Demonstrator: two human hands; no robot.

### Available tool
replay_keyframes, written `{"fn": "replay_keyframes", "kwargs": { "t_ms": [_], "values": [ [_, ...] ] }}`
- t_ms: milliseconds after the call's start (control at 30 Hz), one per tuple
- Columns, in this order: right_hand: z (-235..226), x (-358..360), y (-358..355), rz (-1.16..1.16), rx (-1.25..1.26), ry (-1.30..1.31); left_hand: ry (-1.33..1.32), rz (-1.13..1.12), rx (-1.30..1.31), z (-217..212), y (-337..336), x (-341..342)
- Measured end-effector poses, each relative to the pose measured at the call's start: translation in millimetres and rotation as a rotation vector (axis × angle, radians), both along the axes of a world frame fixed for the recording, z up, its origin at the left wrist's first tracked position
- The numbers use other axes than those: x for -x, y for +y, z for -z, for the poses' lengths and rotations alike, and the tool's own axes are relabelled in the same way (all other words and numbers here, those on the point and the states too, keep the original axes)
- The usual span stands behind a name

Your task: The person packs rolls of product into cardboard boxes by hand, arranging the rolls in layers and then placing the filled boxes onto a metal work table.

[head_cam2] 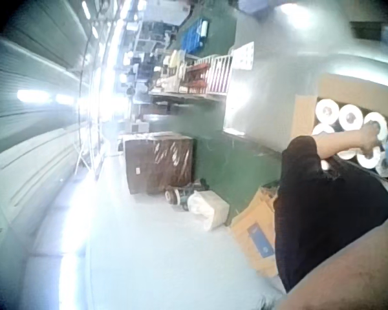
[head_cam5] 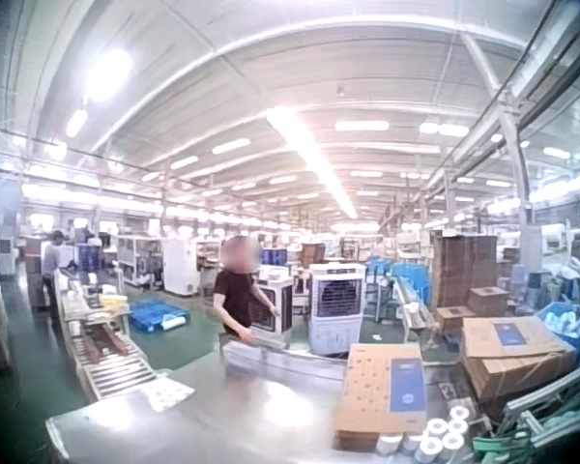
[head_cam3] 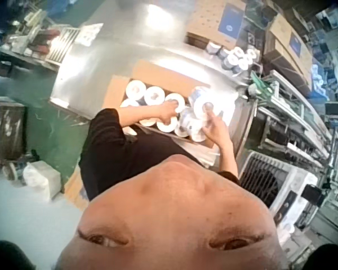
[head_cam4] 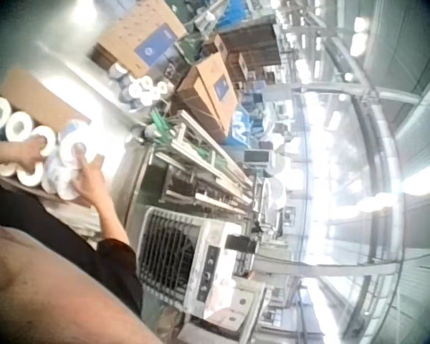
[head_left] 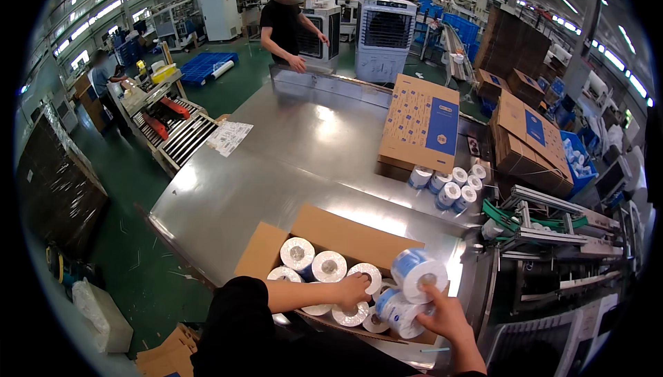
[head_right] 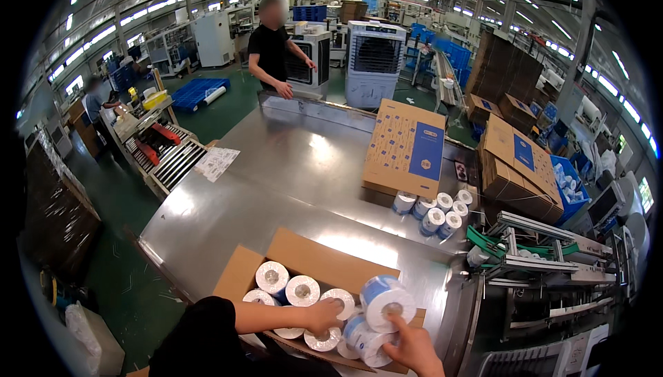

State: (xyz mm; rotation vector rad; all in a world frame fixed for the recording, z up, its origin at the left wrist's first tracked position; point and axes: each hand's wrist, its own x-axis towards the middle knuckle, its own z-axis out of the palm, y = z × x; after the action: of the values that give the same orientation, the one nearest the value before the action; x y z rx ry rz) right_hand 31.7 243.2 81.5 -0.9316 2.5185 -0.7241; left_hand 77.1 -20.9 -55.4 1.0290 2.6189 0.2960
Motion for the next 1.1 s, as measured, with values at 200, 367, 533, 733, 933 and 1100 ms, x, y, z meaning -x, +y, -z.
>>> {"fn": "replay_keyframes", "kwargs": {
  "t_ms": [200,367,533,733,933,1100],
  "values": [
    [34,-36,-37,-0.141,-0.391,-0.129,-0.028,-0.032,-0.010,-13,11,-19],
    [55,-47,-65,-0.157,-0.458,-0.002,0.003,-0.066,-0.109,-5,5,-21],
    [52,-41,-61,-0.092,-0.400,-0.006,-0.015,-0.019,0.046,-10,5,-6],
    [48,-46,-61,-0.051,-0.389,0.030,0.024,-0.035,-0.015,-7,4,-8],
    [53,-52,-57,-0.065,-0.374,0.021,0.035,-0.029,-0.046,-5,3,-12],
    [55,-54,-54,-0.057,-0.352,0.043,0.088,-0.049,-0.076,1,4,-19]
  ]
}}
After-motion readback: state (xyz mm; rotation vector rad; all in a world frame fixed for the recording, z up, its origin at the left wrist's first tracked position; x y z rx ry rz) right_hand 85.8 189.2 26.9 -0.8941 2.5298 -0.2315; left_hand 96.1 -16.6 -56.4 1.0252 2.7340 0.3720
